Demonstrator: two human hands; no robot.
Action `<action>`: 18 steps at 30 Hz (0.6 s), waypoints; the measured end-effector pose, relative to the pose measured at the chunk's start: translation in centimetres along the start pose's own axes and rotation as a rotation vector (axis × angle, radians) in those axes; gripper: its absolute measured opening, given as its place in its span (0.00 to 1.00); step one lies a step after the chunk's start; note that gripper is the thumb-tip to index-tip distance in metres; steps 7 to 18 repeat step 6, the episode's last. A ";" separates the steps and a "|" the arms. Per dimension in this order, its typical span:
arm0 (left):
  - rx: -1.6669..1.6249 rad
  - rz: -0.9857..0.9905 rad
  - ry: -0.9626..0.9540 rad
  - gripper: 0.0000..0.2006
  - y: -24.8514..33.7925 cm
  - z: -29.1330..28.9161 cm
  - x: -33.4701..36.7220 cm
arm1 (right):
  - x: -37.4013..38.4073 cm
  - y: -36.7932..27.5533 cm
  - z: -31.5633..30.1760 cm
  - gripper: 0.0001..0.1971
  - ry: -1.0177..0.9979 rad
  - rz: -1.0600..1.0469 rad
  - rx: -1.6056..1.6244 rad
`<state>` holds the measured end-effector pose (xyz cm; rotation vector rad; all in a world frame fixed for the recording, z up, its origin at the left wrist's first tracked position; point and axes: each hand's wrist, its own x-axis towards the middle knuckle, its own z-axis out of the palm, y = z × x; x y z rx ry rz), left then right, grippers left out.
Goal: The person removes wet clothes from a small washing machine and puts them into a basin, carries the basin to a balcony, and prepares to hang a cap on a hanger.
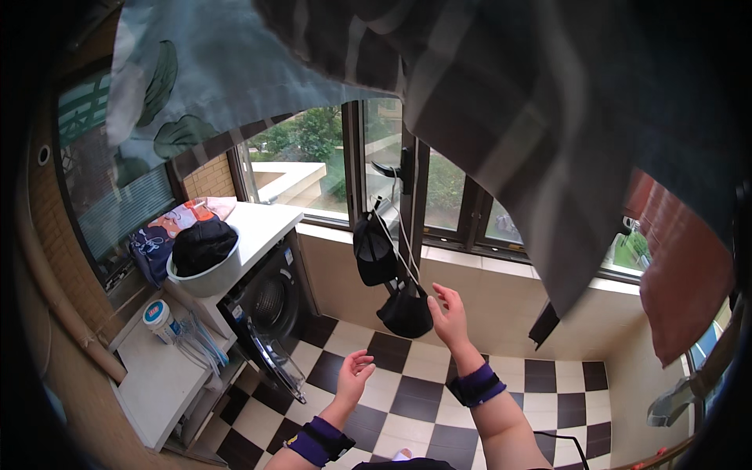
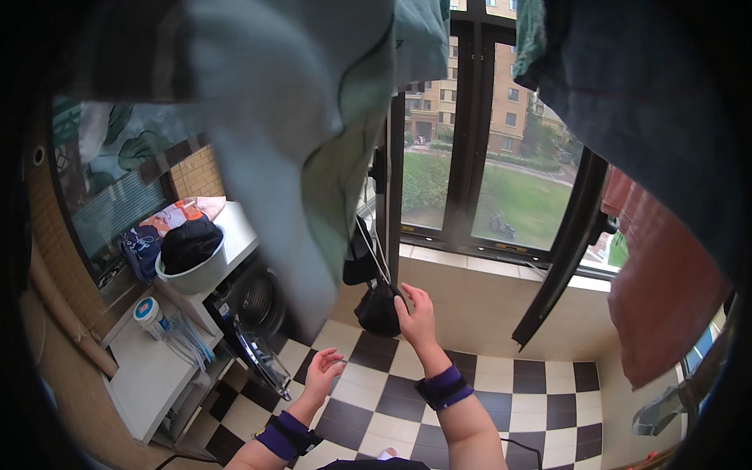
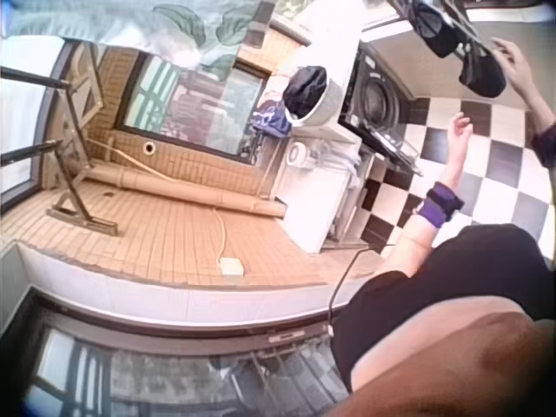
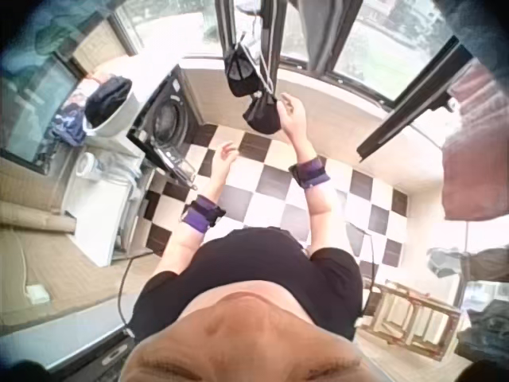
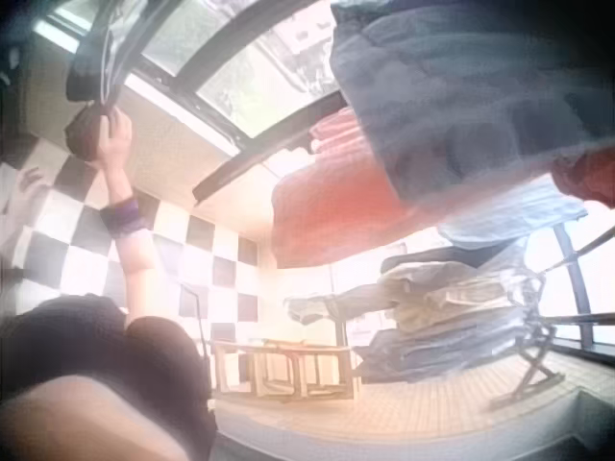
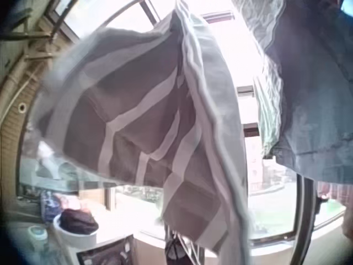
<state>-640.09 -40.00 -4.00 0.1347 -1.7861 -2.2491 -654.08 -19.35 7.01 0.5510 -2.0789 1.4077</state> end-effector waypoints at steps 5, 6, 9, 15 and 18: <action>-0.056 0.020 0.011 0.21 0.8 -2.2 4.1 | 5.5 3.7 5.8 0.21 -0.057 -0.040 -0.100; -0.069 0.011 0.016 0.21 0.2 -3.1 4.5 | 5.7 3.8 6.8 0.21 -0.059 -0.038 -0.092; -0.069 0.011 0.016 0.21 0.2 -3.1 4.5 | 5.7 3.8 6.8 0.21 -0.059 -0.038 -0.092; -0.069 0.011 0.016 0.21 0.2 -3.1 4.5 | 5.7 3.8 6.8 0.21 -0.059 -0.038 -0.092; -0.069 0.011 0.016 0.21 0.2 -3.1 4.5 | 5.7 3.8 6.8 0.21 -0.059 -0.038 -0.092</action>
